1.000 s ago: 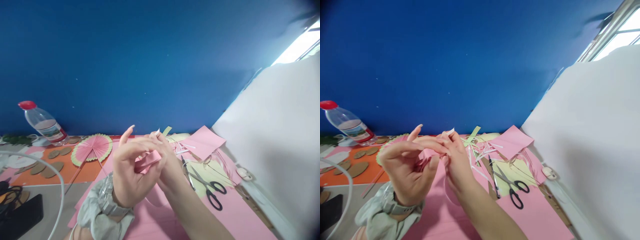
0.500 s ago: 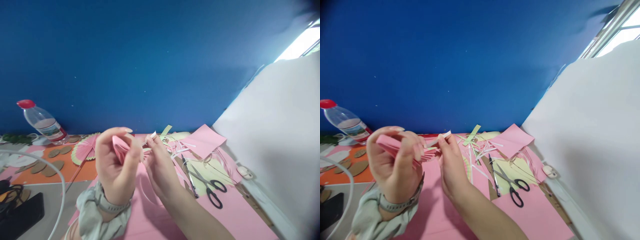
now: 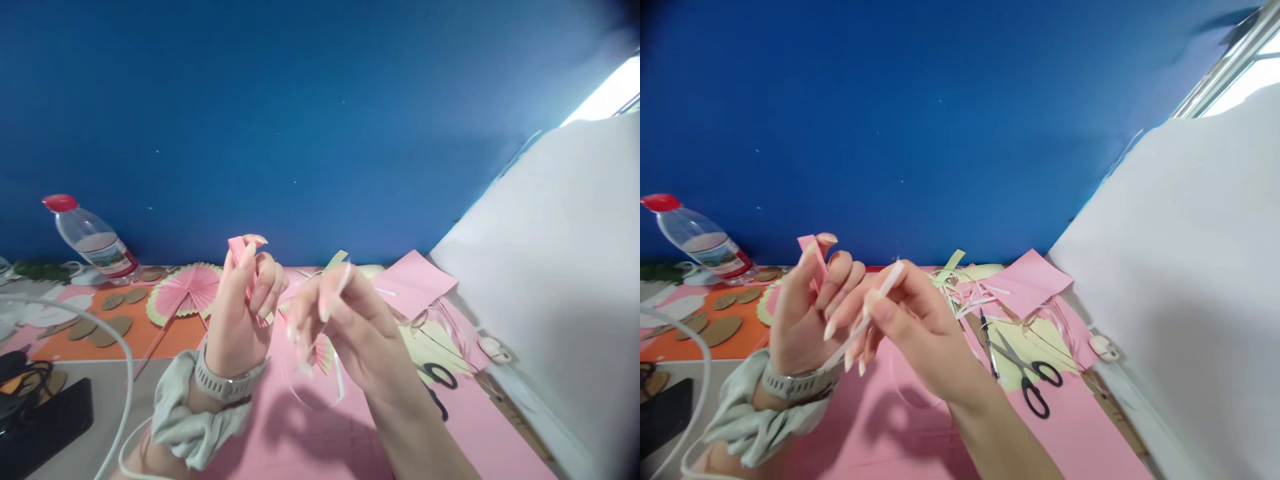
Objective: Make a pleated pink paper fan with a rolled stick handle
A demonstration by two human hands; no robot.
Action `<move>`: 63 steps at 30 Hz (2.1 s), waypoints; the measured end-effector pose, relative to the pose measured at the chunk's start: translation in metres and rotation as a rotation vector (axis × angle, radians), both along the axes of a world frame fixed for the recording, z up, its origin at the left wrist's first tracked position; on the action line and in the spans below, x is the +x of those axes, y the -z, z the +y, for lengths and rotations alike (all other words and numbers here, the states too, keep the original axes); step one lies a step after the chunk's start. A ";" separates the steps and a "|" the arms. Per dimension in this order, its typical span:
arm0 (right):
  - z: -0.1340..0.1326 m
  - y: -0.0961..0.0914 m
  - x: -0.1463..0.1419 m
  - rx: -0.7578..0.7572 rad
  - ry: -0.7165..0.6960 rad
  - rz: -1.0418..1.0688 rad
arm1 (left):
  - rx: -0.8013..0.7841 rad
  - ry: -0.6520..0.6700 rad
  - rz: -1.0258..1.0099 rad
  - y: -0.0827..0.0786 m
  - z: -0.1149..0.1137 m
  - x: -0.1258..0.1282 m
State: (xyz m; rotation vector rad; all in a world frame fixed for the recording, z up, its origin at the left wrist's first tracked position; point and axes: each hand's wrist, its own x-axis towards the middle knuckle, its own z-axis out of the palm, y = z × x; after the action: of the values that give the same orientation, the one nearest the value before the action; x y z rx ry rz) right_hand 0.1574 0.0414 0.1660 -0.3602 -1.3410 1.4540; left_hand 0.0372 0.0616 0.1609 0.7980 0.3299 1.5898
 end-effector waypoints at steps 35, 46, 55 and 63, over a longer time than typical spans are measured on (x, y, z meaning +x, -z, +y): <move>-0.010 -0.019 0.020 0.752 0.084 -0.898 | 0.227 -0.197 0.436 0.008 0.002 0.000; -0.015 -0.020 0.028 0.719 -0.181 -0.850 | 0.226 0.006 0.206 0.002 -0.010 0.008; -0.007 -0.028 0.042 0.602 -0.080 -0.934 | 0.072 0.266 -0.095 -0.003 -0.018 0.004; 0.006 -0.019 0.048 0.534 -0.117 -0.679 | -0.007 0.260 -0.039 -0.003 -0.010 0.008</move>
State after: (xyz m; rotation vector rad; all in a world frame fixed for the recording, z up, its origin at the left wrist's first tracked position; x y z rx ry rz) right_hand 0.2050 0.0471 0.1847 -0.4430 -2.2586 1.0281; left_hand 0.0455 0.0517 0.1634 0.7711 0.1943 1.3574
